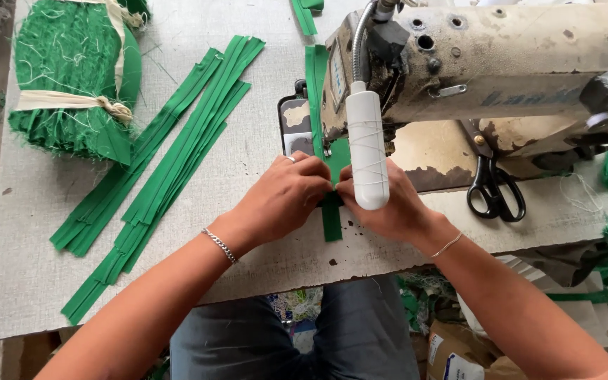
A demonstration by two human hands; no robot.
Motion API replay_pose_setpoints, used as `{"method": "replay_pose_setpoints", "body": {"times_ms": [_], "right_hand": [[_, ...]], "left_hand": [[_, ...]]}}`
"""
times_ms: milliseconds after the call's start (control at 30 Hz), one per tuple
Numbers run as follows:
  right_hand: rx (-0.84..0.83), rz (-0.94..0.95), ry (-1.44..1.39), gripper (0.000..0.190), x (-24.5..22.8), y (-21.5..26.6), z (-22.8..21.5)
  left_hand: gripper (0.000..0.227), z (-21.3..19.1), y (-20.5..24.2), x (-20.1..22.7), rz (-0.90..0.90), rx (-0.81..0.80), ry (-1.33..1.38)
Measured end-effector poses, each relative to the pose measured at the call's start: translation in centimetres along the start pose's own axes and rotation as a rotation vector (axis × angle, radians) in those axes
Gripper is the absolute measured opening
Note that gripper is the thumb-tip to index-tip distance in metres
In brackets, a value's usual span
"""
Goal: The person is sewing long green fabric strips using an industrial sewing machine, repeatedly picking up new strips and feeding them through.
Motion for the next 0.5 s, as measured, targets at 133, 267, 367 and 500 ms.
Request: {"method": "replay_pose_setpoints", "body": {"times_ms": [133, 267, 367, 500], "right_hand": [[-0.107, 0.006, 0.033, 0.001, 0.1, -0.5, 0.0], [-0.224, -0.137, 0.222, 0.008, -1.9, -1.5, -1.6], [-0.286, -0.373, 0.579, 0.008, -3.3, -0.8, -2.4], [-0.266, -0.209, 0.491, 0.017, -1.4, 1.8, -0.4]], "left_hand": [[0.012, -0.6, 1.0, 0.7, 0.028, -0.061, -0.058], [0.02, -1.0, 1.9, 0.9, 0.043, -0.111, -0.106], [0.022, -0.9, 2.2, 0.8, 0.071, -0.101, -0.131], [0.021, -0.7, 2.3, 0.8, 0.087, -0.088, -0.135]]}}
Point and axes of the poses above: each hand's wrist, its own y-axis away from the middle knuckle, its own z-axis out of the palm, x = y × z, the point moved 2 cm from there along -y, towards the middle knuckle, and after that the axes turned 2 degrees about -x, right-handed, at the moved point
